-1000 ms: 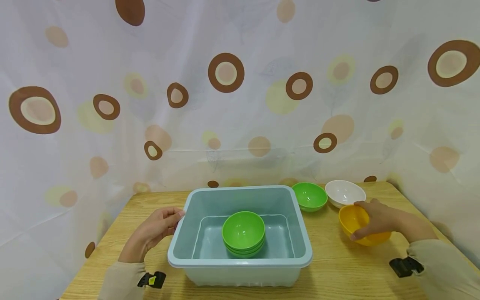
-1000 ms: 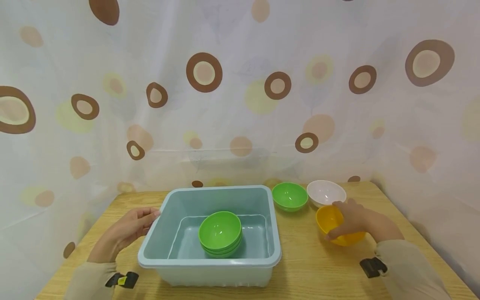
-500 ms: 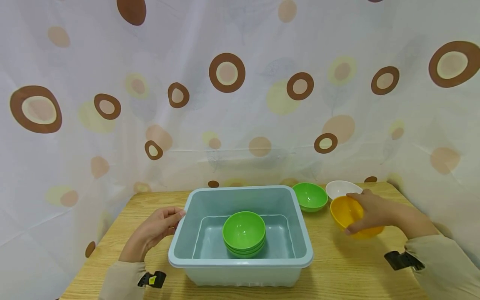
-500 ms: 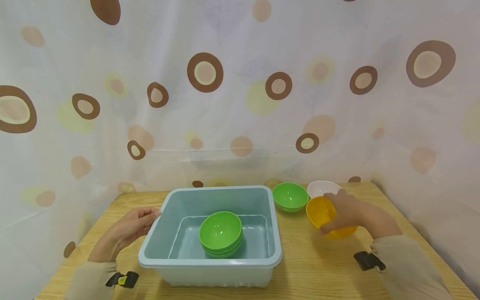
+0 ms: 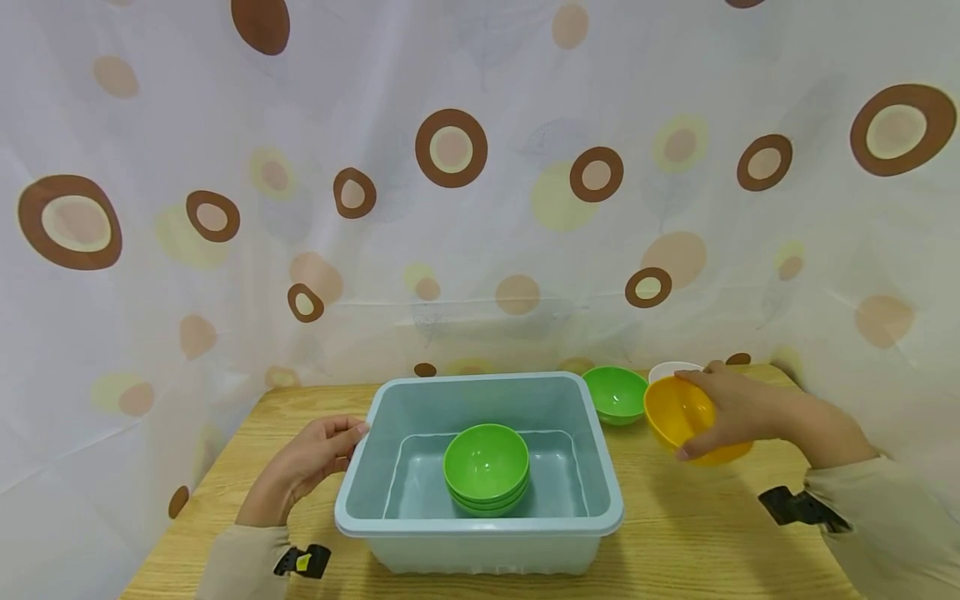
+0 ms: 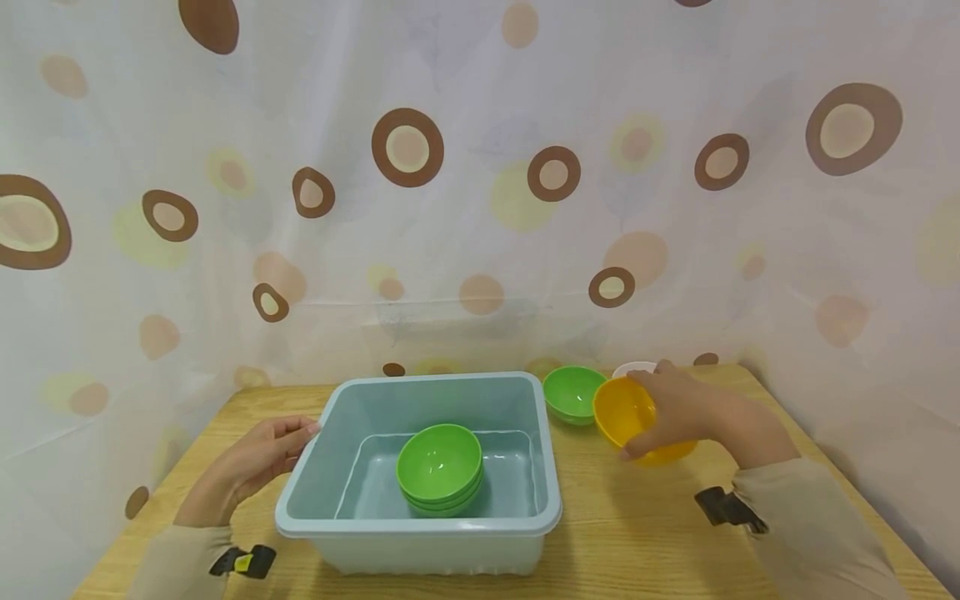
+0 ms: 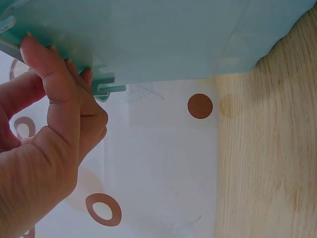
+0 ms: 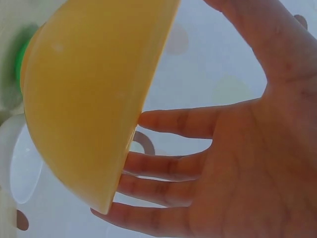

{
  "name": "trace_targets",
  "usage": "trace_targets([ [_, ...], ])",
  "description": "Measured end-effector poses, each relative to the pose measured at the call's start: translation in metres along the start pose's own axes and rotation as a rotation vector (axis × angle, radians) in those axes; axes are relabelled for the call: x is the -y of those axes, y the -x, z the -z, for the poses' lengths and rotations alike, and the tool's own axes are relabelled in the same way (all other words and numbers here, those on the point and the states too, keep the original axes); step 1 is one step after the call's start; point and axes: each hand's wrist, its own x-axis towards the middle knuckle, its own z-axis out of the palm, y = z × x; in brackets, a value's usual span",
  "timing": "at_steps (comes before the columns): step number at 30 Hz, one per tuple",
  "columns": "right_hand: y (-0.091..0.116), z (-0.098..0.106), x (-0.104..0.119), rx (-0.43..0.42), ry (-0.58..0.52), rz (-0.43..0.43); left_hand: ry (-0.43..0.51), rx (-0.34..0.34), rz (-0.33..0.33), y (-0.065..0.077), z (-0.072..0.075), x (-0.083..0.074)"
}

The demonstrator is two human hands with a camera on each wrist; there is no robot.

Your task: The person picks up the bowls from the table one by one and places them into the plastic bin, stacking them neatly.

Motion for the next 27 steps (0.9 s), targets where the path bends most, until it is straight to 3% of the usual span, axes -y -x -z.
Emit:
trace_targets([
  [7, -0.002, 0.014, 0.013, 0.010, 0.038, -0.002, 0.008, 0.014, -0.009, 0.000, 0.001, 0.000],
  [20, -0.012, 0.034, 0.041, -0.005, -0.034, 0.078, 0.013, -0.007, 0.007, 0.000, 0.001, -0.001],
  [27, -0.020, 0.042, 0.060, -0.007, -0.042, 0.114, 0.012, 0.016, -0.011, 0.001, 0.001, -0.001],
])
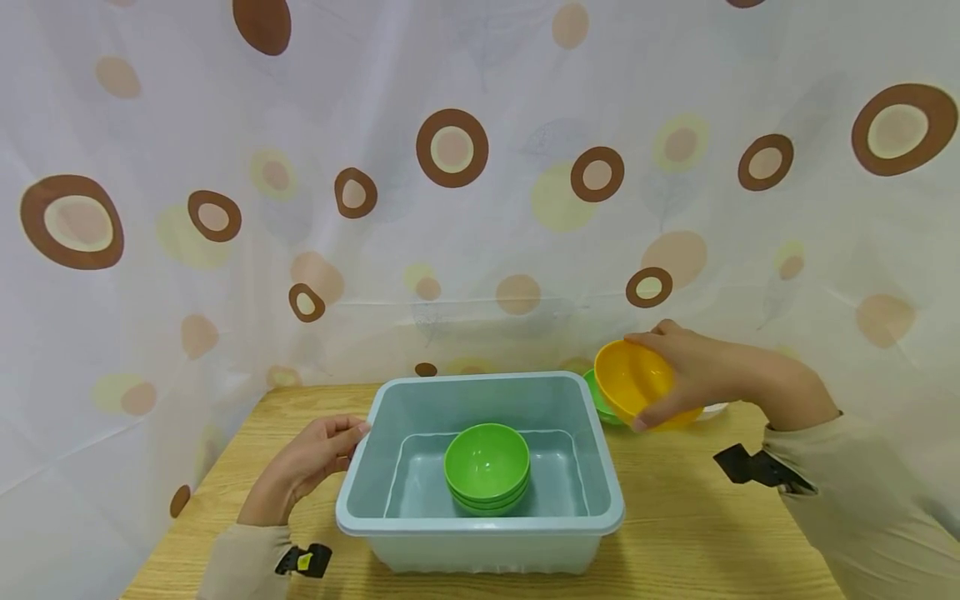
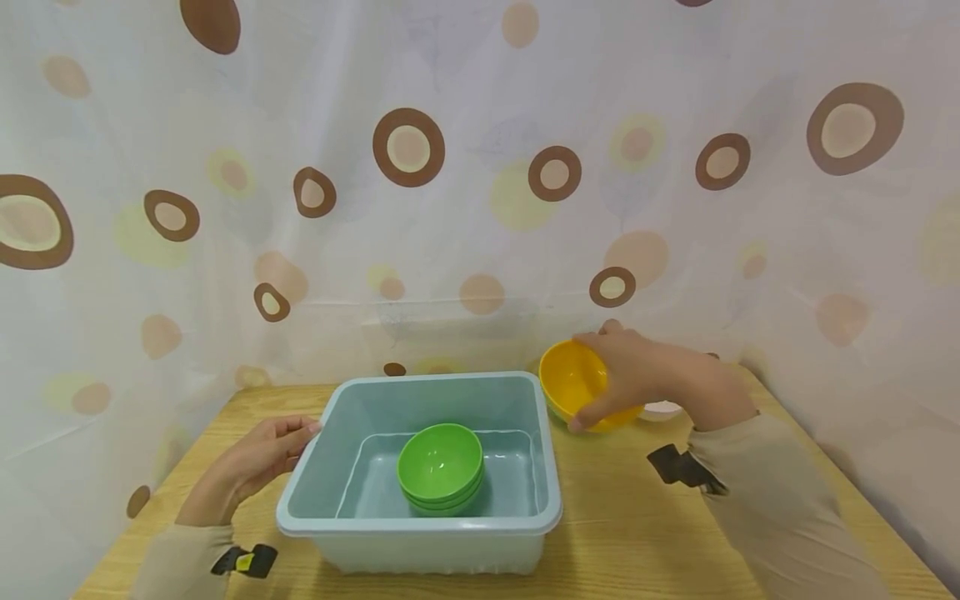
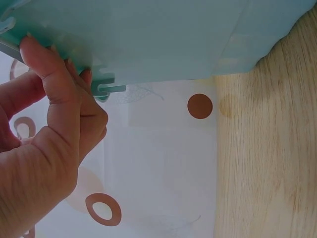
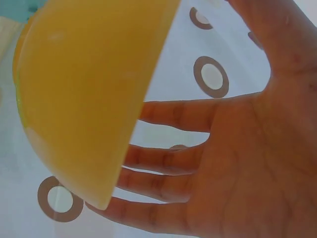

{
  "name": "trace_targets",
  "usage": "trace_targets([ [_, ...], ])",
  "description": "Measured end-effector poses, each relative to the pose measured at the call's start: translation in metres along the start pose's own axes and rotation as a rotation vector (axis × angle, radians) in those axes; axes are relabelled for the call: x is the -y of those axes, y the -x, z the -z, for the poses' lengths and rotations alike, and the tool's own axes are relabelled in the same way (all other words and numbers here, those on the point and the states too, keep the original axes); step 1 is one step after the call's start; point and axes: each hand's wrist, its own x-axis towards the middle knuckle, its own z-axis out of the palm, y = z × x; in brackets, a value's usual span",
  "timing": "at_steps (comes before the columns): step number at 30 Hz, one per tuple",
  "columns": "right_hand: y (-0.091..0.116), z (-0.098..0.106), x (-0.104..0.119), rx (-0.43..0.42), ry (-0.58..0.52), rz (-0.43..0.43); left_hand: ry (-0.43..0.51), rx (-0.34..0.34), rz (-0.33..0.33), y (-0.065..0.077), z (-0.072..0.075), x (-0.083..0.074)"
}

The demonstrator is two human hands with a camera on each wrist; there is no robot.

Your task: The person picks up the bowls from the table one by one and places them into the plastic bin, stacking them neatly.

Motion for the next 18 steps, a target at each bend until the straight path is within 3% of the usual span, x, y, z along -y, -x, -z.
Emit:
trace_targets([
  [18, -0.021, 0.011, 0.045, 0.041, -0.033, 0.044, -0.004, 0.006, -0.005, -0.003, 0.001, 0.004],
])
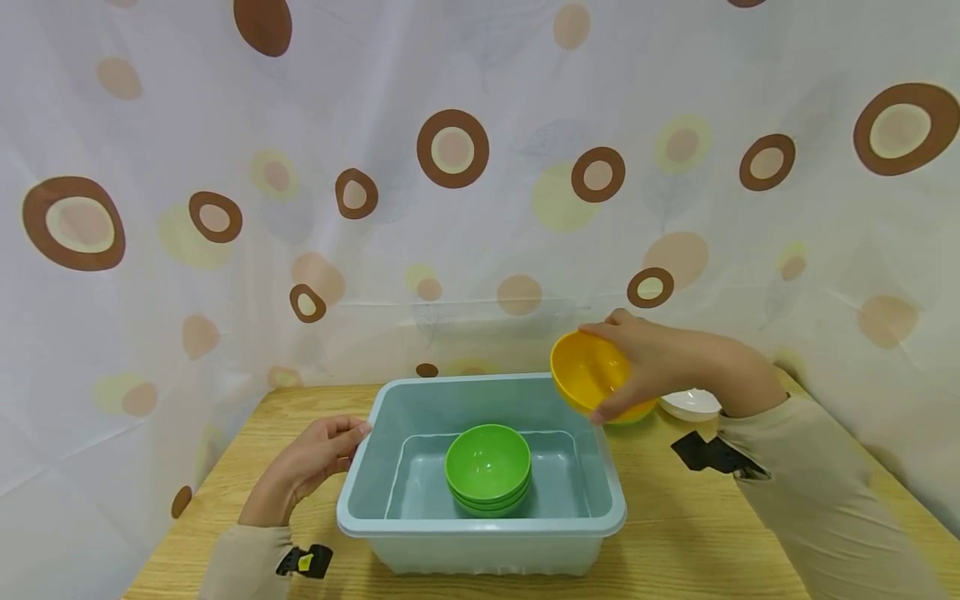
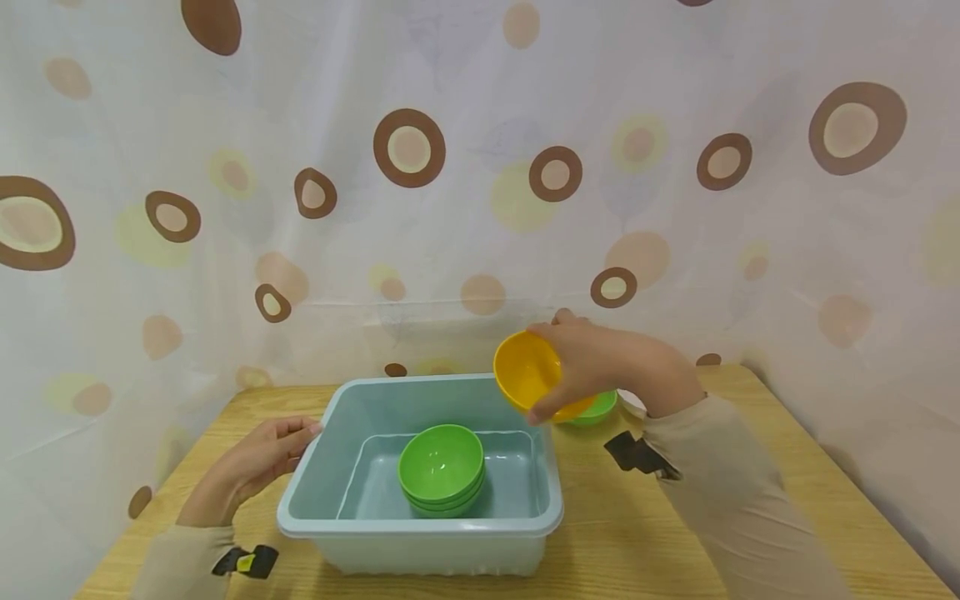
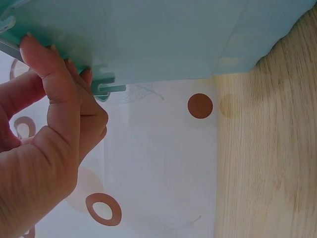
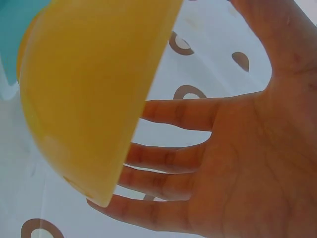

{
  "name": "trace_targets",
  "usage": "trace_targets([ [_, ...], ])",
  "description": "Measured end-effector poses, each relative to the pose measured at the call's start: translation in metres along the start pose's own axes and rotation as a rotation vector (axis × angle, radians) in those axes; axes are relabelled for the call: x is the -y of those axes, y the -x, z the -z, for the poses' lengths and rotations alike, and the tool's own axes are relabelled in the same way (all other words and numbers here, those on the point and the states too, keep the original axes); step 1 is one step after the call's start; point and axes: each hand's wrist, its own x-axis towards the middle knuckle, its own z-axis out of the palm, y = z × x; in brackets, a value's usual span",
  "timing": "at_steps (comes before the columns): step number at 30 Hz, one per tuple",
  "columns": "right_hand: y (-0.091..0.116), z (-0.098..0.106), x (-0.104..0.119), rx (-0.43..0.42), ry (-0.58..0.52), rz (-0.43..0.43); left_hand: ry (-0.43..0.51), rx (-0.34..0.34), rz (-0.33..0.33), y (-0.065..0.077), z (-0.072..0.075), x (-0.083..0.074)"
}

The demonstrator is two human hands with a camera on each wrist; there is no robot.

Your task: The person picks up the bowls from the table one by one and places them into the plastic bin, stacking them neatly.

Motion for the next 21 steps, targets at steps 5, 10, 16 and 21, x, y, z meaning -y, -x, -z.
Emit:
trace_targets([
  [5, -0.007, -0.001, 0.010, 0.010, 0.002, 0.009, -0.003, 0.003, -0.005, 0.000, 0.000, 0.000],
  [10, -0.013, -0.001, 0.018, 0.033, -0.007, 0.017, 0.003, 0.008, -0.008, 0.000, 0.000, 0.000],
  [16, -0.021, -0.003, 0.026, 0.050, -0.003, 0.026, 0.007, 0.003, 0.000, 0.000, 0.000, 0.000],
  [21, -0.031, -0.007, 0.031, 0.068, 0.004, 0.044, 0.002, -0.005, 0.006, 0.001, 0.000, -0.001],
])
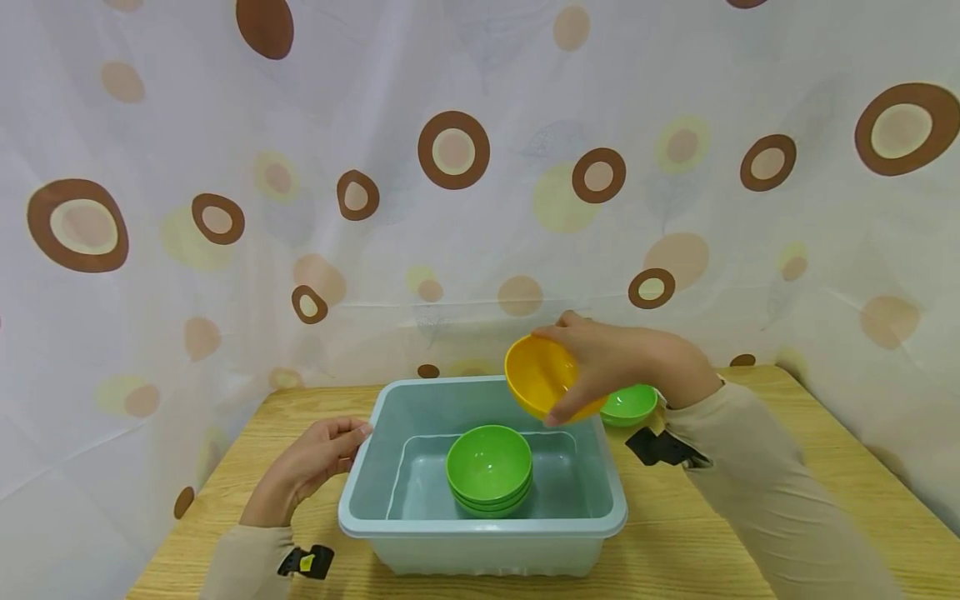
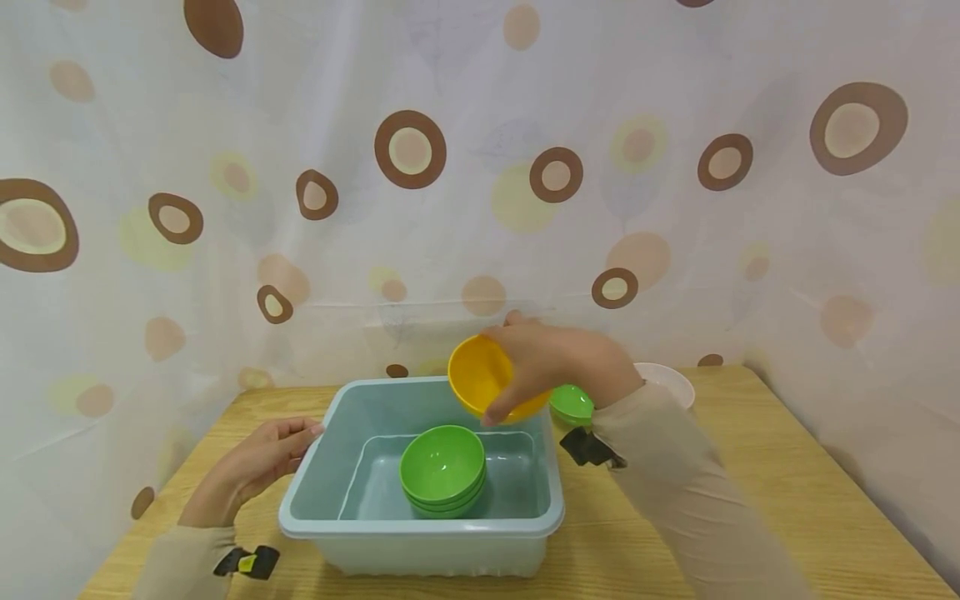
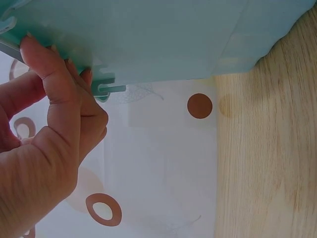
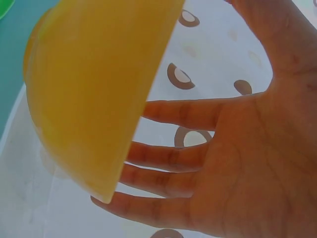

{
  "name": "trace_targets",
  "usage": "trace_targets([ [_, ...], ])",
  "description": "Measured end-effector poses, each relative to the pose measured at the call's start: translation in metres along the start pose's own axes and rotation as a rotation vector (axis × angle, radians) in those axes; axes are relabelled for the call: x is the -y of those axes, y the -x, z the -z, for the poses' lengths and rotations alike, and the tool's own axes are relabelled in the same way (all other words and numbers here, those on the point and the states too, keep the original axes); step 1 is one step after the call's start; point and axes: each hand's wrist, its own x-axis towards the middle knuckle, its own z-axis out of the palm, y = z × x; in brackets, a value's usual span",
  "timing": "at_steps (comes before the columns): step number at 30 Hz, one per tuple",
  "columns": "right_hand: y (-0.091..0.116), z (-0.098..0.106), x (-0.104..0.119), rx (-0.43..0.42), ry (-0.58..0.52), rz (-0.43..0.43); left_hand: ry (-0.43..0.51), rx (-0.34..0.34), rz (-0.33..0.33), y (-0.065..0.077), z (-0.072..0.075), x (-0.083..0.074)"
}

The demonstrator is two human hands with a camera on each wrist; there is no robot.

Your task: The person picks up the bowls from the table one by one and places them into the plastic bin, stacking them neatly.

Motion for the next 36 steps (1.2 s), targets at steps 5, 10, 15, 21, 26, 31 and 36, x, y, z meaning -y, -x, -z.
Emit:
trace_targets([
  [5, -0.011, -0.006, 0.006, 0.018, 0.010, 0.014, 0.005, -0.002, 0.002, -0.001, 0.001, 0.000],
  [10, -0.024, -0.014, 0.012, 0.037, 0.016, 0.016, 0.004, -0.002, 0.000, -0.001, 0.000, 0.001],
  [15, -0.035, -0.020, 0.016, 0.047, 0.031, 0.021, 0.006, -0.003, -0.004, 0.000, 0.000, 0.000],
  [21, -0.046, -0.027, 0.020, 0.066, 0.054, 0.020, 0.013, 0.004, -0.006, 0.000, 0.000, -0.001],
  [26, -0.054, -0.034, 0.023, 0.089, 0.064, 0.006, 0.016, 0.012, -0.014, 0.001, 0.001, 0.000],
  [31, -0.062, -0.042, 0.024, 0.101, 0.085, -0.001, 0.019, 0.014, -0.018, 0.000, 0.001, 0.001],
  [36, -0.068, -0.048, 0.025, 0.114, 0.087, -0.016, 0.026, 0.011, -0.009, -0.001, 0.000, 0.002],
])
